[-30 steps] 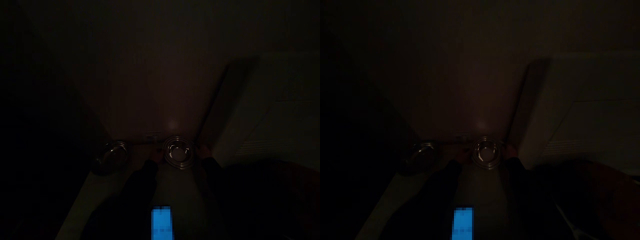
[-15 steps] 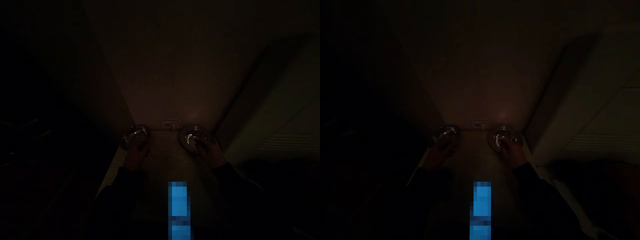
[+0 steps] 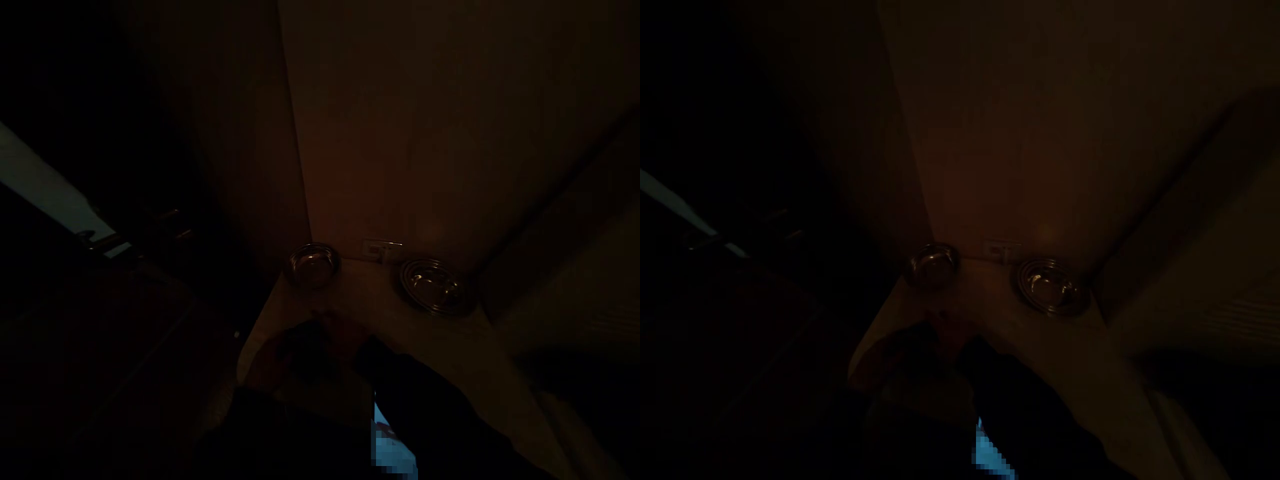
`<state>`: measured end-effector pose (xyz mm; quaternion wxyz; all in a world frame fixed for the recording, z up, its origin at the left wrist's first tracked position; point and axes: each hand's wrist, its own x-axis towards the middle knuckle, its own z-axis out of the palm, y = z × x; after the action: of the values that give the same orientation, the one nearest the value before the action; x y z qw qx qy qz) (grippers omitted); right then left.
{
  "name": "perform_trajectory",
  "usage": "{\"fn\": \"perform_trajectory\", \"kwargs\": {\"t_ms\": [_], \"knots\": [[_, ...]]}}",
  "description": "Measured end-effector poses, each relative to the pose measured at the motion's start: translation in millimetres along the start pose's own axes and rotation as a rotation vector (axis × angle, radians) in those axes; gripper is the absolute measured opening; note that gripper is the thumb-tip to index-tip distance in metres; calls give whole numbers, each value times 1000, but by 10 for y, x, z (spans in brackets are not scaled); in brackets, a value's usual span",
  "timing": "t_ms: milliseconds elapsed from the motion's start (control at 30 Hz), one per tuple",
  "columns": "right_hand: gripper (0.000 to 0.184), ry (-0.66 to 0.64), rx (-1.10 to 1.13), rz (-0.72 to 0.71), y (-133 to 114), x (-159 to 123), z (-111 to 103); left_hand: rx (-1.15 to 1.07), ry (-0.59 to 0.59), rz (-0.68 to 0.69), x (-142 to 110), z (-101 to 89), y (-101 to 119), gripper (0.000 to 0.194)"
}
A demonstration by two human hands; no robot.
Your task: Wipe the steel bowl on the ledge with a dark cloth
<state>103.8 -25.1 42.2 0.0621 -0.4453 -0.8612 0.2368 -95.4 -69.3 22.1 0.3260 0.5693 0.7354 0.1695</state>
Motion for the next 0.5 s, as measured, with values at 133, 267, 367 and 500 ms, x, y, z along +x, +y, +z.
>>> {"fn": "perform_trajectory", "kwargs": {"t_ms": [133,267,367,500], "knots": [[53,-115,-41,31,-68,-22,130,-134,3,57,32,78,30,45],[43,-111,-48,-23,-6,-116,1,-202,-47,189,85,126,-10,47],[36,-96,-21,1,84,-46,-203,-213,-109,225,125,76,-30,47],[33,-19,-166,95,134,281,-450,-292,-56,106,254,-79,14,46]]}}
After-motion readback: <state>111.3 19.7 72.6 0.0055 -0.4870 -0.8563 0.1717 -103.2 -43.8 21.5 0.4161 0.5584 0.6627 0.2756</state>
